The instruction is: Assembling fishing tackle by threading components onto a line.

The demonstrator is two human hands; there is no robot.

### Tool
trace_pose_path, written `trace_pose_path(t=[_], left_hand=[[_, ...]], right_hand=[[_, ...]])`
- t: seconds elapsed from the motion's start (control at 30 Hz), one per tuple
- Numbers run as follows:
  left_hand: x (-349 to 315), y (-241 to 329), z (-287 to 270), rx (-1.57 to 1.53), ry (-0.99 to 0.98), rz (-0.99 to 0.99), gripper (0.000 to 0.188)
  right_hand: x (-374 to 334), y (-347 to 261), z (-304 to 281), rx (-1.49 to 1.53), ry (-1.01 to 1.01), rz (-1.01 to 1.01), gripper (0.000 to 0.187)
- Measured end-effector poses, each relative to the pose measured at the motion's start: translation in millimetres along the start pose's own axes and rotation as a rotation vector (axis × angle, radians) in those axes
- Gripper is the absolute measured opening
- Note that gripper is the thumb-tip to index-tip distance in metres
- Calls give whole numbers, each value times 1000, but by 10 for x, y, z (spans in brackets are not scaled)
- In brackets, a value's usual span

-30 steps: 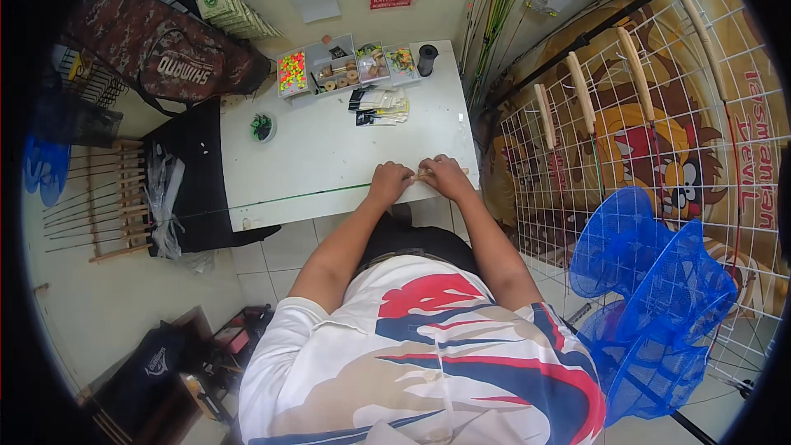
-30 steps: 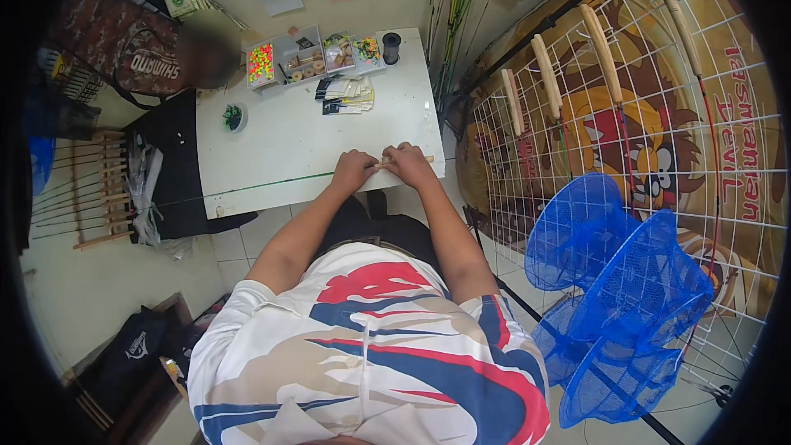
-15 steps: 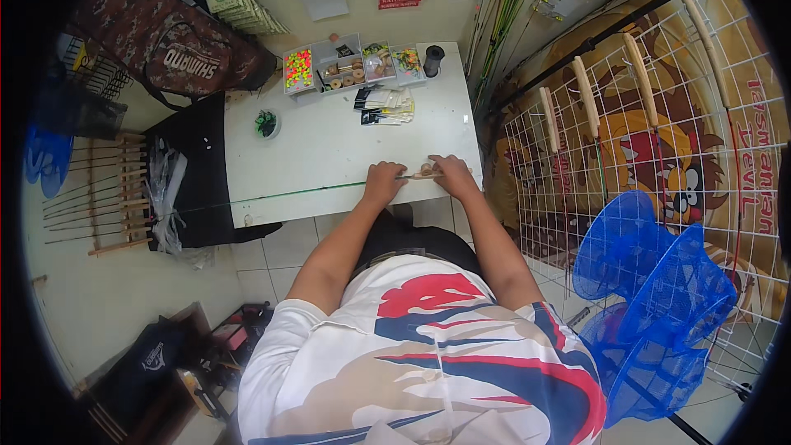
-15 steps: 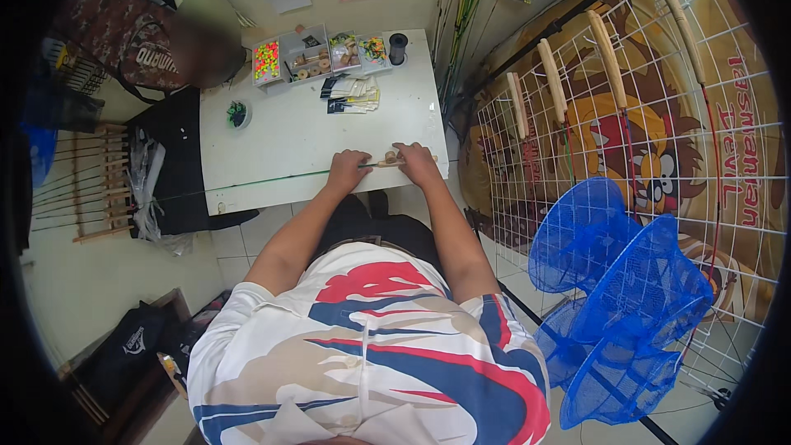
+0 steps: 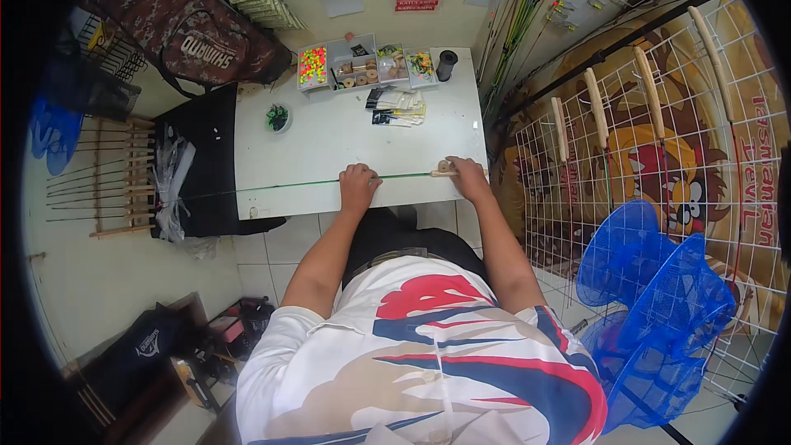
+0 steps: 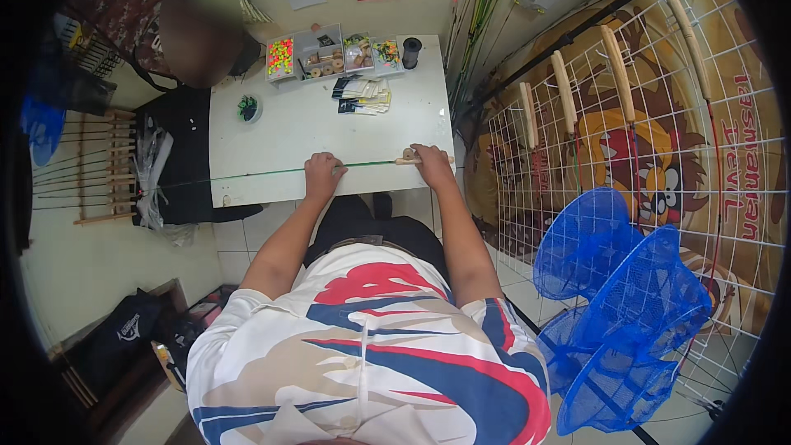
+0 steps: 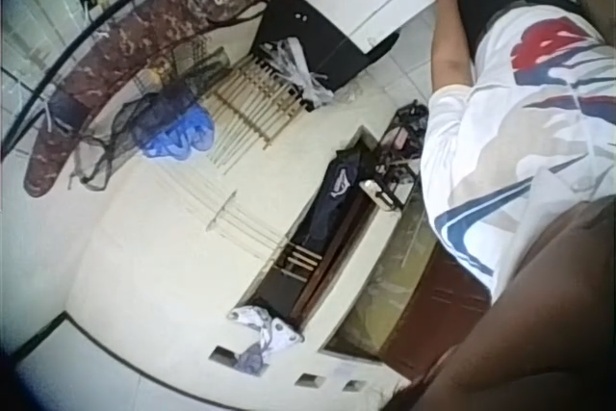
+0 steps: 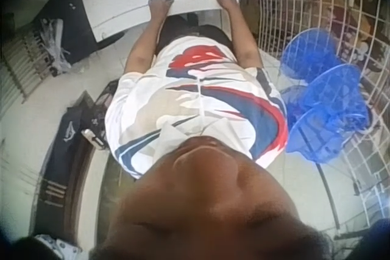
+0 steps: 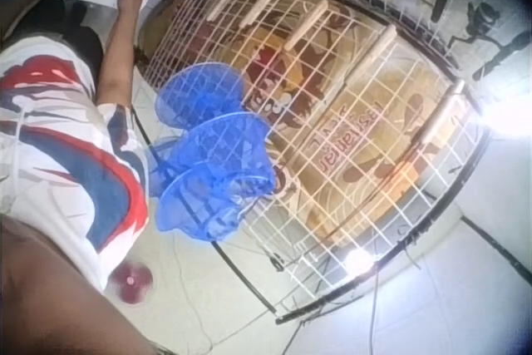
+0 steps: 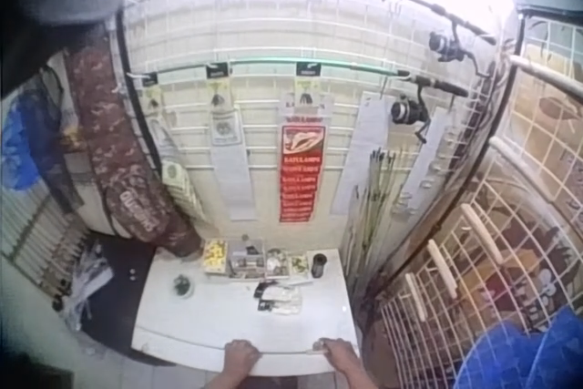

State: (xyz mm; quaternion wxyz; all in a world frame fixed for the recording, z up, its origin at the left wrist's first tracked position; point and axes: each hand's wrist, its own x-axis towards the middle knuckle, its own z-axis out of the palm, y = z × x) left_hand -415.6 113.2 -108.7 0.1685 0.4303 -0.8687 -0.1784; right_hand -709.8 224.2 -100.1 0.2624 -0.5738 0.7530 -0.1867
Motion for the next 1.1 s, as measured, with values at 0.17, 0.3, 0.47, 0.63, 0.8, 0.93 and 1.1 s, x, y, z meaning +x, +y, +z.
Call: trace_pose_path(t=[0.17, 0.3, 0.47, 0.63, 0.8, 0.93, 1.1], left_hand=[[26, 15, 31, -2, -31, -54, 15], [50, 39, 22, 7, -77, -62, 13], [31, 47, 44, -6, -51, -72, 11], [17, 83, 44, -7, -57, -56, 9], [25, 97, 80, -24, -20, -22, 8], [54, 144, 104, -56, -24, 4, 8], [71, 150, 159, -56, -38, -8, 9]], right_hand=[[-18, -12, -15, 4, 14, -31, 49], [-78, 1, -42, 22, 75, -45, 52], [-153, 6, -48, 1, 92, 27, 55], [-186, -9, -52, 11, 84, 46, 56], [-176, -77, -65, -42, 135, 47, 59], [-150, -42, -43, -33, 155, 25, 60], [-133, -90, -26, -24, 166, 18, 63]])
